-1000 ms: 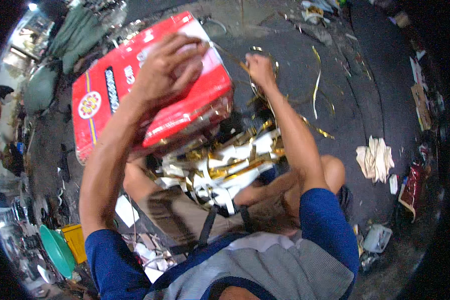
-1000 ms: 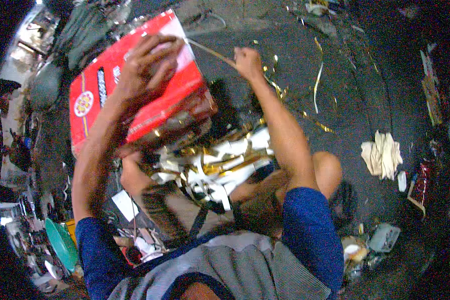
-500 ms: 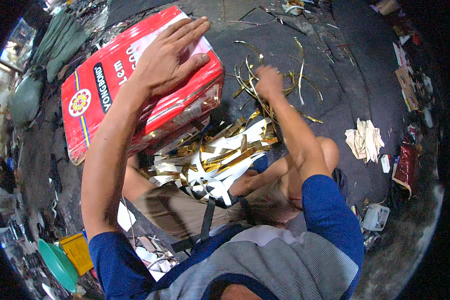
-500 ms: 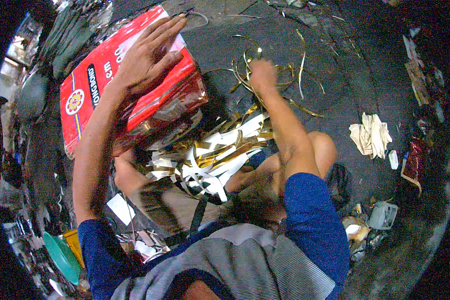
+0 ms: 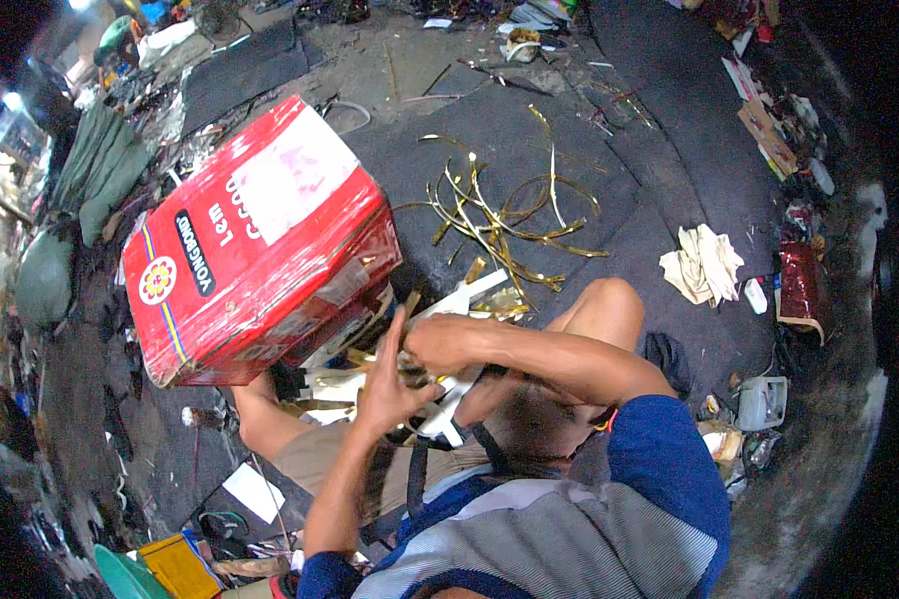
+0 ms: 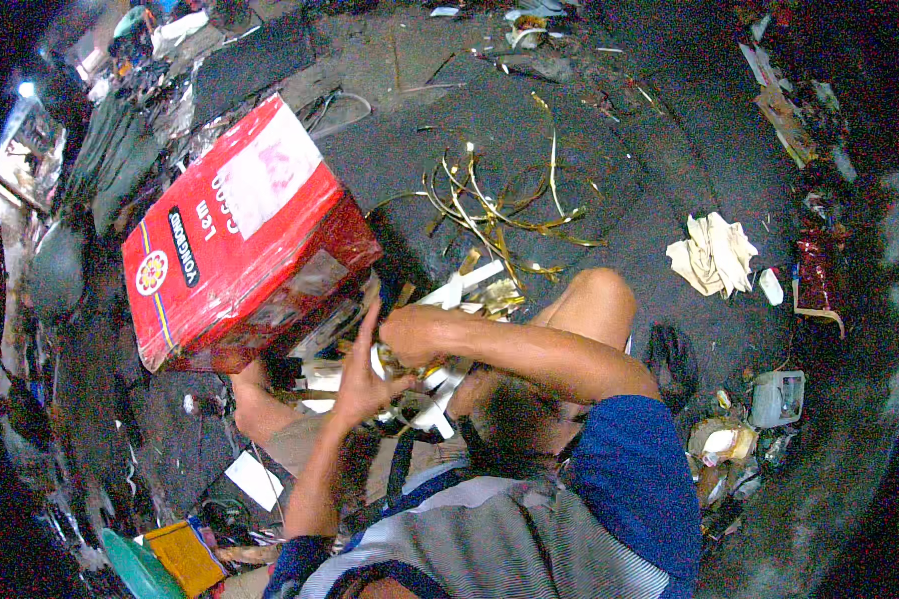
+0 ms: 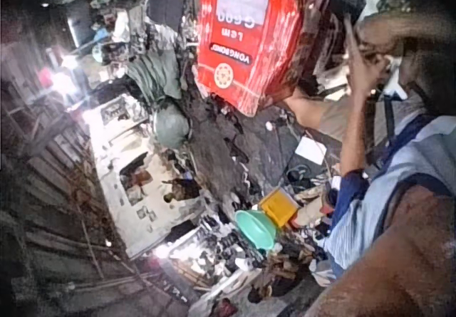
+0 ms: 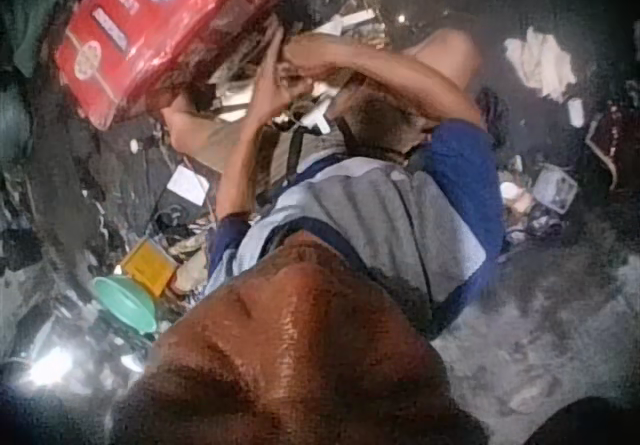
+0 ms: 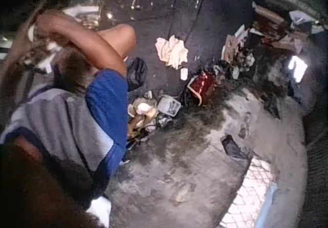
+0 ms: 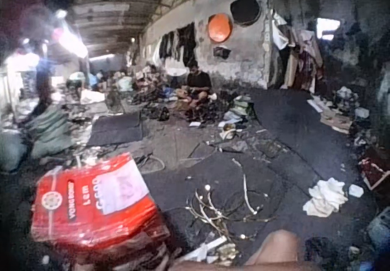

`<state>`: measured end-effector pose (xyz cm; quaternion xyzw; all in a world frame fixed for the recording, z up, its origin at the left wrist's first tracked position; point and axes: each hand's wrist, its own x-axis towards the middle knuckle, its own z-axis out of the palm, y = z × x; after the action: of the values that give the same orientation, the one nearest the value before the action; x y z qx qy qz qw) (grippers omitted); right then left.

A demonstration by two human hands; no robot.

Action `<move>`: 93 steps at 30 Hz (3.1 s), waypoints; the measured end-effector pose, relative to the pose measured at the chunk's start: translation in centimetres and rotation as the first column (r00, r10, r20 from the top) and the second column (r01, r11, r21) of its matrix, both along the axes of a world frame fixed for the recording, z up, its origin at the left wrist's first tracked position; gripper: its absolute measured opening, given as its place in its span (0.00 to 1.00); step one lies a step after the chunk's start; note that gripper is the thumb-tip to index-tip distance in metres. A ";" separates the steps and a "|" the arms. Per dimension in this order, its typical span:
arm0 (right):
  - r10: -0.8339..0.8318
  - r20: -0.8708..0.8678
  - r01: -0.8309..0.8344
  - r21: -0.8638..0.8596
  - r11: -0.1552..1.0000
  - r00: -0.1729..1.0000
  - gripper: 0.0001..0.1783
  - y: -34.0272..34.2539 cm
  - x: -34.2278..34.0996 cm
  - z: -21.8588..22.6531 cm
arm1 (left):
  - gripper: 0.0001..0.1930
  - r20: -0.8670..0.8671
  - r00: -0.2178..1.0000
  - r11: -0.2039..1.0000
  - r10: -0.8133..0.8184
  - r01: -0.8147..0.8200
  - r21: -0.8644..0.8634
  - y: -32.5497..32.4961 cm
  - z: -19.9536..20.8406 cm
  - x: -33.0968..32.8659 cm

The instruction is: The person sits on the floor and wraps a red rectangular box with white and gold decorative ribbons. They repeatedly pull ribbon from a pile, place it across the box, and press it down by hand to secure it.

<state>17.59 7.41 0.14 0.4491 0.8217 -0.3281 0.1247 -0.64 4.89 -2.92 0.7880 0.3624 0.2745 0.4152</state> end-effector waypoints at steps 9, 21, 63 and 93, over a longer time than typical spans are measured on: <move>-0.071 -0.730 -0.017 -0.113 0.993 0.680 0.16 -3.3 3.2 18.5 | 0.24 0.299 0.950 0.995 0.084 -0.098 0.034 -5.6 6.4 -0.3; -0.024 -0.591 0.156 0.174 0.972 0.807 0.21 -3.6 5.8 23.2 | 0.21 0.299 0.952 0.996 0.059 -0.036 -0.083 -5.0 6.3 -3.7; 0.319 -0.135 -0.221 0.476 0.852 0.938 0.15 -0.7 -0.2 24.5 | 0.30 0.597 0.778 0.950 0.194 0.004 -0.314 -2.9 13.0 -1.3; 0.019 -0.429 0.362 0.784 0.505 0.903 0.10 14.7 2.1 15.5 | 0.10 0.166 0.967 0.849 0.194 -0.251 0.466 19.8 14.3 -0.3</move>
<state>19.70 22.08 15.60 0.4596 0.8330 0.0227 -0.3073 -0.92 24.70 11.38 0.8024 0.3471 0.4465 0.1906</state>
